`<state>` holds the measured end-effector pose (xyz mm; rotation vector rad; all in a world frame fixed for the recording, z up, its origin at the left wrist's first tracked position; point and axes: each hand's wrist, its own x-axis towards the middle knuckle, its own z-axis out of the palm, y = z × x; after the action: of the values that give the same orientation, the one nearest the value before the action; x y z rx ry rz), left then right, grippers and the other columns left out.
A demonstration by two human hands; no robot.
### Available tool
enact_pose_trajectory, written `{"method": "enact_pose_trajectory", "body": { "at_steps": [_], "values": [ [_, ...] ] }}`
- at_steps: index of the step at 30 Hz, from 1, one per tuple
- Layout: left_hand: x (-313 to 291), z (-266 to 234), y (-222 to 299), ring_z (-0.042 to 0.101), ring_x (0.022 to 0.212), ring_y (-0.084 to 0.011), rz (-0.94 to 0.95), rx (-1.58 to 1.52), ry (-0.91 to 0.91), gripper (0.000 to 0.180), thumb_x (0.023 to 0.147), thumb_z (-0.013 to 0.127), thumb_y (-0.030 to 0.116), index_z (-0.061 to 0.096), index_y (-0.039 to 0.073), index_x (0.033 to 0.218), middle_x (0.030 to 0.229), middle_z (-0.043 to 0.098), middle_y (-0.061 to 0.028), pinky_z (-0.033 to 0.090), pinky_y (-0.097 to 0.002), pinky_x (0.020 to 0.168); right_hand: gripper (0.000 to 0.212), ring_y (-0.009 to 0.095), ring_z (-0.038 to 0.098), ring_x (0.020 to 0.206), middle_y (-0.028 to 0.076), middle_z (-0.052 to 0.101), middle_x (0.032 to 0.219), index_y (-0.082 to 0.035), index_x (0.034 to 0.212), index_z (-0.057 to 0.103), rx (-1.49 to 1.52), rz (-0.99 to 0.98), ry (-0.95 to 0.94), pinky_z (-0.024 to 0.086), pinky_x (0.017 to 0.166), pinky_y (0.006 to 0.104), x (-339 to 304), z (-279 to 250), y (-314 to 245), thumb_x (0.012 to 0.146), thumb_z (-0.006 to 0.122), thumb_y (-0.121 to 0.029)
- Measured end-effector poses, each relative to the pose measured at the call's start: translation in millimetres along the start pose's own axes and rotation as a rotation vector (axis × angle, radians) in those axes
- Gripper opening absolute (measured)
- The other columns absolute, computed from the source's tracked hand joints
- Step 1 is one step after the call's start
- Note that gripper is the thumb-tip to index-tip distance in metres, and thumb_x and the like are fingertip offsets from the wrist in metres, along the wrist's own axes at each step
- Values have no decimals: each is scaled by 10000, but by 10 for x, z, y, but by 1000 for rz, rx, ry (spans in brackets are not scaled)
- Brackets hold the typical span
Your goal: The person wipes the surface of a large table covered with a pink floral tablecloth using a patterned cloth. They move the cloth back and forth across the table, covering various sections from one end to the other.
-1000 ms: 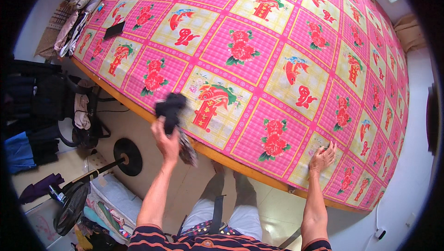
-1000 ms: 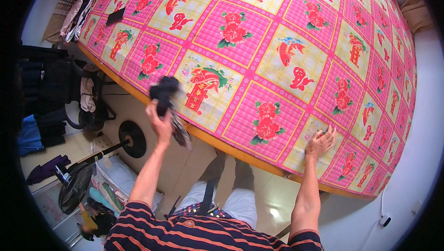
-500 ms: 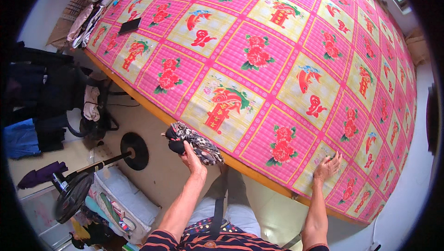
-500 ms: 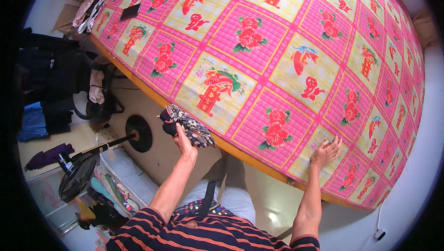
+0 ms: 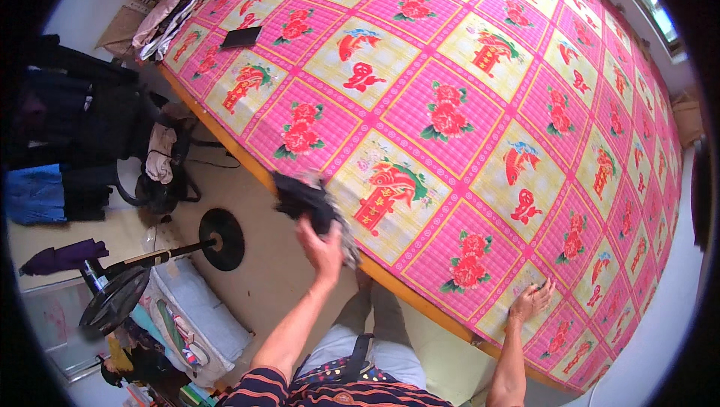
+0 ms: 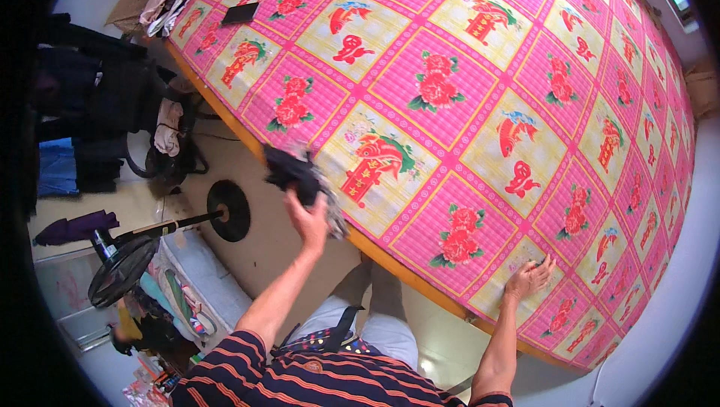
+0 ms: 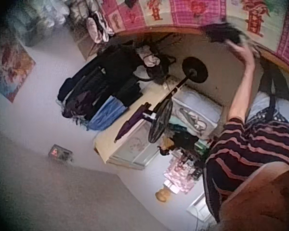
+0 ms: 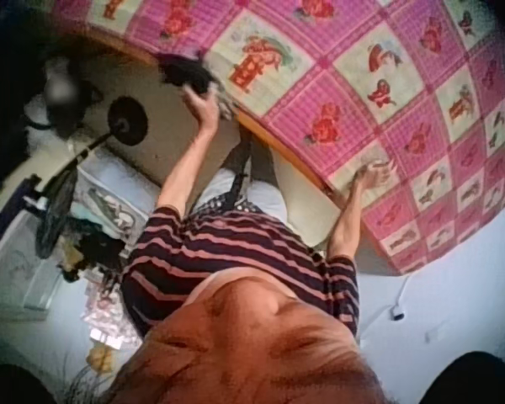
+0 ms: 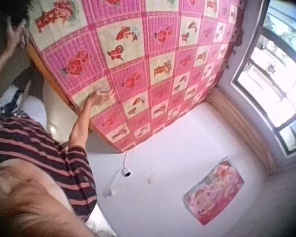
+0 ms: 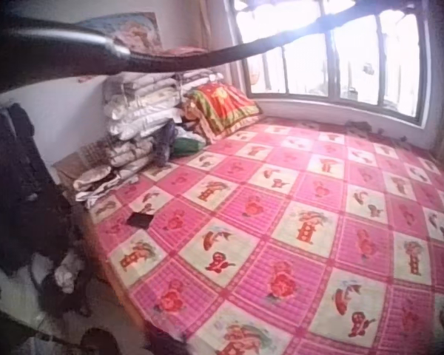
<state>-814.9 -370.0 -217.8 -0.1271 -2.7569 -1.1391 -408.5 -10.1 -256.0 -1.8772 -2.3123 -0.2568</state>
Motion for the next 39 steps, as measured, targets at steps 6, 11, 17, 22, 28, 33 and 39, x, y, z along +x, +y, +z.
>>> {"method": "enact_pose_trajectory", "body": {
  "at_steps": [6,11,17,22,28,33,39],
  "values": [
    [524,-215,-56,512,1294,-419,326,65,-260,735,720,843,40,537,91,1386,1378,518,-205,428,-502,1095,504,327,390,1469,114,391,1618,-139,1528,437,-8,40,-42,290,1203,513,-16,-65,-33,1033,460,-233],
    [1996,-169,-429,551,1206,-414,-119,173,243,673,901,770,307,468,29,1434,1288,559,-242,444,-498,1018,512,330,399,1464,118,395,1616,-119,1525,442,-17,-24,-10,304,1197,506,-18,11,25,1029,462,-241],
    [1160,128,-62,565,1154,-417,203,154,28,713,796,836,219,517,35,1406,1246,546,-222,495,-510,964,513,338,441,1442,175,462,1559,-38,1474,502,320,-139,-29,333,1194,474,286,-204,-734,967,548,-104],
    [1138,222,407,543,1215,-384,573,195,-470,730,670,900,140,616,255,1333,1318,544,-125,472,-507,1028,455,353,481,1411,215,546,1476,10,1370,587,656,-454,-31,347,1190,468,582,-295,-2646,916,605,-27],
    [2536,207,136,579,1178,-382,218,260,-153,654,790,840,130,572,179,1385,1276,561,-156,500,-485,973,489,334,399,1468,173,481,1531,-59,1410,558,494,-394,-49,264,1229,519,372,-206,-4420,940,619,-180],
    [2362,-35,-390,570,1174,-397,35,205,52,639,862,798,227,536,67,1423,1266,536,-187,502,-477,955,515,341,360,1492,161,426,1575,-84,1445,520,304,-359,82,229,1241,541,283,-130,-4630,951,584,-213],
    [2136,-44,-61,566,1129,-361,614,210,-356,725,689,825,68,608,266,1351,1290,541,-143,502,-484,950,535,331,325,1511,145,390,1605,-109,1495,471,283,-333,10,201,1254,522,247,-130,-4699,974,539,-210]
  ]
}}
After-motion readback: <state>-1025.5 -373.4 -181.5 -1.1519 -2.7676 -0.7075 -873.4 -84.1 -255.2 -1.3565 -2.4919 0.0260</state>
